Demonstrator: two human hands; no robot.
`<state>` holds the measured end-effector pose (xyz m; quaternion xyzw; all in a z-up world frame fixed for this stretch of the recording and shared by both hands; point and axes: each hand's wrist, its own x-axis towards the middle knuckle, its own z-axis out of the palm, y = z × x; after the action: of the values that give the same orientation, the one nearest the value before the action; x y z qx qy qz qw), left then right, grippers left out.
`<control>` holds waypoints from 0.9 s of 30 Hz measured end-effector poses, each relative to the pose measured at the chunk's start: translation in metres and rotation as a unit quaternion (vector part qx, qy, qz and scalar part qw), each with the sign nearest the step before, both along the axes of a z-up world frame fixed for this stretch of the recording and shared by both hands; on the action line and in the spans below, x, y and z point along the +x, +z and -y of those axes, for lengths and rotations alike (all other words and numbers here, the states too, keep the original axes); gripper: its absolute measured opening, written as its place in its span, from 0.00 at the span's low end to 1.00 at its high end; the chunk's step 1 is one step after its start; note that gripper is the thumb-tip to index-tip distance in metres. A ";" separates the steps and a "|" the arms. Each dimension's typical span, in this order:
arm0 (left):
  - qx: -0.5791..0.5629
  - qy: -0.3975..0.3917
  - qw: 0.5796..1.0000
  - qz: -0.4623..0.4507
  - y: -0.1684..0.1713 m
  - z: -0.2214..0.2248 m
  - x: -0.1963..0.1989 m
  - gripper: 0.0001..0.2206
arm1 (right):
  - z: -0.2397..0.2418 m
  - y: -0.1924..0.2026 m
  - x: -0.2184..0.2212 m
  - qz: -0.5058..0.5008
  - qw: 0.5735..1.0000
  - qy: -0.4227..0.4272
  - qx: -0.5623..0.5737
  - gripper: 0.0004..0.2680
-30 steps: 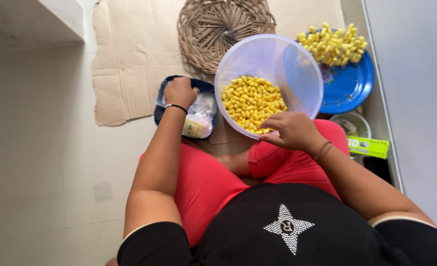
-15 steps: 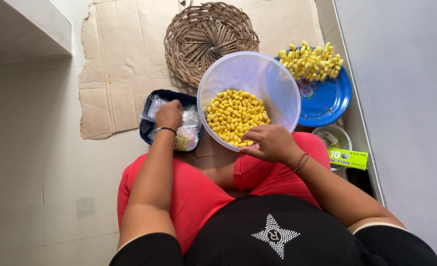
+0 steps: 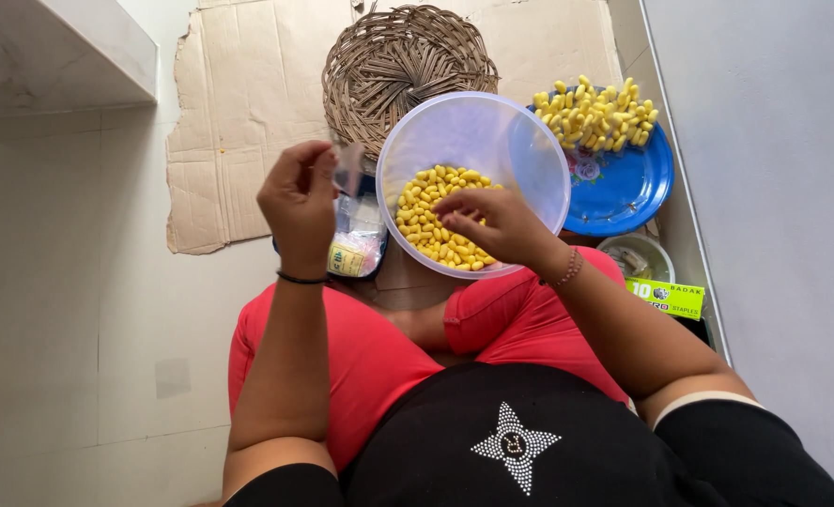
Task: Picking small yellow plastic items from a bunch and collecting them in a plastic bowl.
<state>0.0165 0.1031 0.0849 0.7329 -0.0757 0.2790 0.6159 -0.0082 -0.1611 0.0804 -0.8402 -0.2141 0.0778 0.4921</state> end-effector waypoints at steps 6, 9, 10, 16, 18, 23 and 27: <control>0.251 0.028 0.967 0.026 -0.005 0.002 0.005 0.03 | -0.007 -0.003 0.018 0.051 0.999 0.001 -0.012 0.08; 0.514 0.027 0.840 -0.172 -0.069 -0.034 0.024 0.06 | 0.007 -0.015 0.016 0.100 0.992 -0.004 -0.076 0.06; 0.514 0.027 0.840 -0.170 -0.125 -0.046 0.031 0.06 | 0.011 -0.019 0.013 0.101 0.992 -0.005 -0.076 0.06; 0.652 -0.009 0.726 -0.218 -0.245 -0.045 0.079 0.08 | 0.037 -0.049 0.009 0.103 0.983 -0.034 -0.146 0.05; 0.629 -0.049 0.727 -0.270 -0.245 -0.023 0.082 0.19 | 0.040 -0.056 0.011 0.103 0.982 -0.038 -0.153 0.05; 0.671 -0.052 0.674 -0.304 -0.310 -0.003 0.085 0.22 | 0.040 -0.061 0.015 0.095 0.977 -0.021 -0.188 0.06; 0.670 0.015 0.718 -0.188 -0.355 -0.011 0.088 0.05 | 0.033 -0.052 0.011 0.088 0.970 -0.004 -0.225 0.07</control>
<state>0.1044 0.1144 -0.2705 0.9925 -0.1142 0.0213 -0.0390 0.0025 -0.1939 0.0288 -0.9338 -0.2298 0.0479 0.2701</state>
